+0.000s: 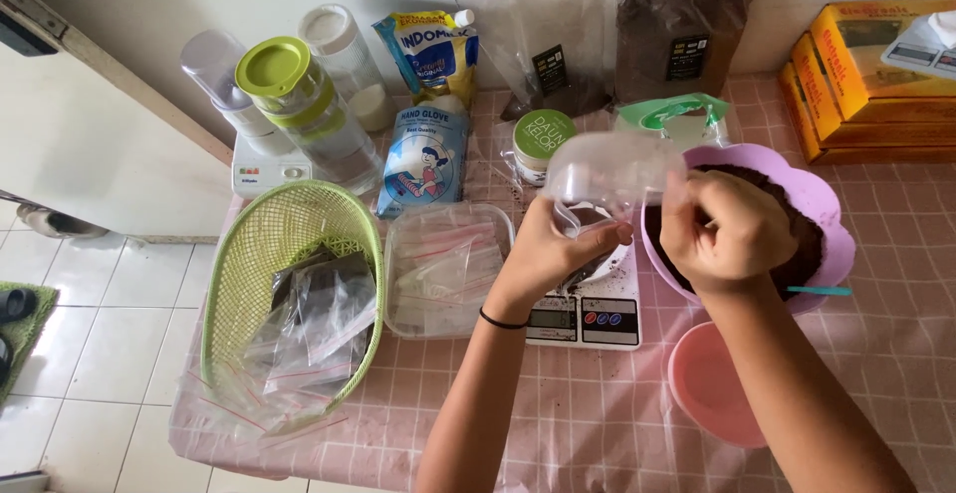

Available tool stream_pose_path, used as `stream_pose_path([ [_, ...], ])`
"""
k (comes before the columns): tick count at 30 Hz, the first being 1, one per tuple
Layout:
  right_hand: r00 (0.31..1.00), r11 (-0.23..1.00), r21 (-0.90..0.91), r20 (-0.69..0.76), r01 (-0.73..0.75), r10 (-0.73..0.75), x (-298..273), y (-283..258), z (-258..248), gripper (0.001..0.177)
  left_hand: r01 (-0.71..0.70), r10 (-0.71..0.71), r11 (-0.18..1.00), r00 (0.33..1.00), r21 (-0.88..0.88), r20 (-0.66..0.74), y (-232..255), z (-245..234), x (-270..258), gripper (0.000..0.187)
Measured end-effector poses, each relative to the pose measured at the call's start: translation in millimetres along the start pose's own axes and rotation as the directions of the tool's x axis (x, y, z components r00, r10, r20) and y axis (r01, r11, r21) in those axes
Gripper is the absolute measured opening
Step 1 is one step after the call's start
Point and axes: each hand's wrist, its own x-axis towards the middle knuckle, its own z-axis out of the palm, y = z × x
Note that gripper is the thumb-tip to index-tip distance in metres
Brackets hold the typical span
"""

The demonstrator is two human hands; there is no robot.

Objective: Weighing and bagging ground coffee using a spoon and a digital scale.

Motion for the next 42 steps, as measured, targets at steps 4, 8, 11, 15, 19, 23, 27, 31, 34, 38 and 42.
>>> stream_pose_path([
  [4,0.984,0.987,0.077,-0.097,-0.142,0.15,16.6,-5.9,6.2,0.019,-0.082,0.083,0.996,0.996,0.018,-0.036,-16.9,-9.1,0.2,0.038],
  [8,0.851,0.87,-0.032,0.193,-0.492,0.488,17.8,10.6,15.3,0.014,-0.064,0.058,0.989,0.997,-0.133,-0.051,-27.4,-22.5,-3.8,0.049],
  [11,0.683,0.777,-0.23,0.374,-0.586,0.627,-0.8,20.3,31.1,0.014,-0.079,0.068,0.985,0.995,-0.153,-0.077,-31.5,-27.1,-5.9,0.056],
  [15,0.454,0.687,-0.492,0.519,-0.534,0.724,-30.8,26.6,51.8,0.014,-0.095,0.085,0.981,0.994,-0.169,-0.067,-30.6,-28.0,-5.9,0.053],
  [19,0.445,0.737,-0.423,0.601,-0.527,0.664,-30.4,12.1,54.3,0.025,-0.1,0.092,0.981,0.994,-0.168,-0.057,-33.2,-28.5,-4.1,0.055],
  [23,0.49,0.841,-0.465,0.685,-0.278,0.54,-53.7,26.8,62.9,0.021,-0.118,0.107,0.962,0.993,-0.246,-0.057,-40.6,-28.6,-2.1,0.055],
  [27,0.662,0.871,-0.479,0.618,-0.112,0.425,-54.3,19.9,59.3,0.034,-0.167,0.146,0.911,0.986,-0.376,-0.083,-57.5,-29.5,3.5,0.053],
  [31,0.67,0.955,-0.19,0.68,-0.229,0.296,-28.2,-1.7,45.6,0.054,-0.203,0.188,0.879,0.979,-0.431,-0.079,-52.6,-27.8,8.6,0.055],
  [34,0.326,0.474,0.174,0.909,-0.863,0.26,7.0,-29.4,26.8,0.064,-0.251,0.234,0.876,0.968,-0.412,-0.094,-49.8,-29.6,13.7,0.049],
  [38,0.401,0.301,0.339,0.899,-0.892,0.176,25.9,-39.7,24.4,0.063,-0.283,0.273,0.867,0.958,-0.411,-0.083,-51.3,-31.7,17.8,0.052],
  [42,0.397,0.23,0.348,0.889,-0.909,0.227,-32.1,-12.6,45.9,0.073,-0.284,0.291,0.907,0.956,-0.31,-0.022,-20.8,-22.7,6.6,0.059],
])
